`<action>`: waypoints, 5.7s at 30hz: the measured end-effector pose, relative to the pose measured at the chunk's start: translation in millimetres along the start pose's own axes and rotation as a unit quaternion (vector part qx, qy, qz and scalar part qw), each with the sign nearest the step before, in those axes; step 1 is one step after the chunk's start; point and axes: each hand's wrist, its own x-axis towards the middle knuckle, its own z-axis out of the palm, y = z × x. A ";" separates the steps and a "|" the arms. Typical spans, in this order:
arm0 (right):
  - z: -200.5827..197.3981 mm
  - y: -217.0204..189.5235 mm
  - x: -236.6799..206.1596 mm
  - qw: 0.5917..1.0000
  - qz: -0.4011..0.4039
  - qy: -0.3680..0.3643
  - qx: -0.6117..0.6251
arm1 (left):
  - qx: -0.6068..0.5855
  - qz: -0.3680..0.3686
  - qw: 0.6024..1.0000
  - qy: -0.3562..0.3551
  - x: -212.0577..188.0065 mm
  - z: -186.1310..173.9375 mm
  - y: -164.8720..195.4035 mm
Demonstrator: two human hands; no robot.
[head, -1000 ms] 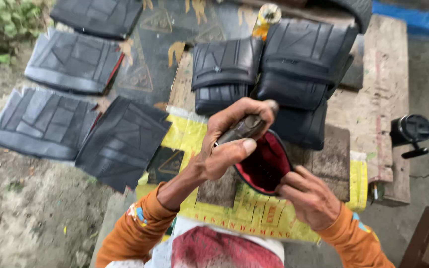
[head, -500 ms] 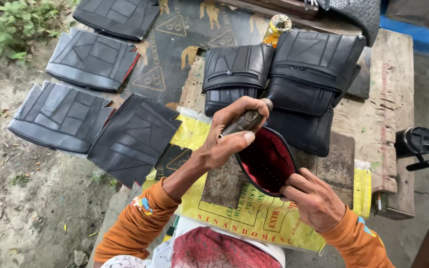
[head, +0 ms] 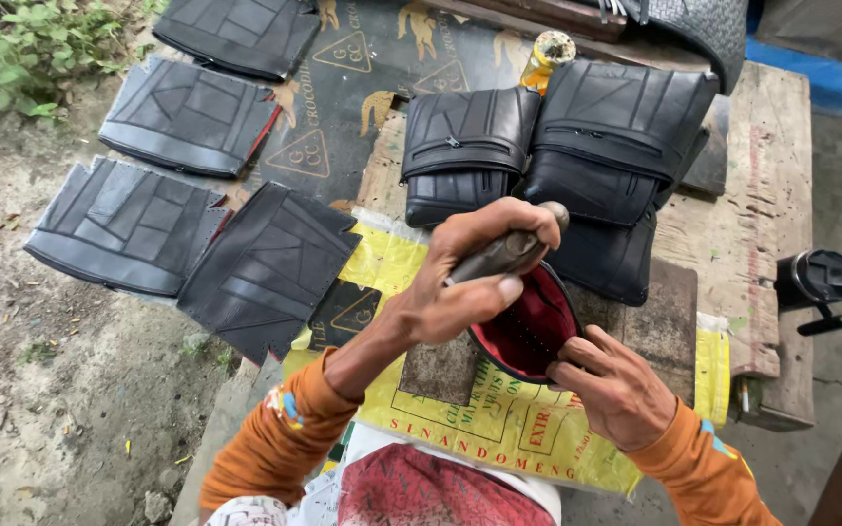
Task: The person assembles black pouches with red interiors by using a hammer to tap along the edges, likely securing staples or fasteners. They handle multiple pouches one at a time, opening and closing zippers, and stacking finished units on the workbench.
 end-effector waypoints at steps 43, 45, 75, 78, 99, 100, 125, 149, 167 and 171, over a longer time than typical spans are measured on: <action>-14.0 12.4 7.0 0.989 0.065 0.122 0.054 | 0.033 0.053 0.978 0.197 -43.7 15.2 133.5; -38.3 15.2 20.8 0.974 0.084 0.147 0.151 | -0.015 0.124 0.971 0.206 -67.2 -1.1 152.4; 3.2 193.4 250.7 0.939 0.263 -0.203 -0.085 | -0.326 -0.049 0.851 0.409 -85.8 -40.9 30.6; 3.7 196.6 265.5 0.901 0.423 -0.086 -0.053 | -0.336 -0.078 0.847 0.405 -85.6 -40.8 22.8; -12.8 141.3 154.6 0.890 0.243 0.251 0.293 | -0.421 -0.241 0.751 0.449 -80.4 -34.0 -71.2; -12.9 137.8 147.3 0.893 0.233 0.264 0.279 | -0.419 -0.240 0.759 0.436 -79.8 -32.1 -72.3; -39.9 85.3 141.0 0.933 0.174 0.281 0.141 | -0.449 -0.221 0.814 0.295 -67.5 -8.0 -28.6; 2.0 84.8 148.8 0.948 0.186 0.218 0.136 | -0.195 -0.259 0.897 0.299 -50.0 -35.1 -10.9; -133.7 74.0 133.9 0.947 0.228 0.150 0.167 | -0.581 -0.299 0.698 0.293 -95.8 1.2 -65.7; -165.4 58.3 123.0 0.968 0.132 0.203 0.070 | -0.600 -0.227 0.700 0.314 -85.1 -1.3 -95.8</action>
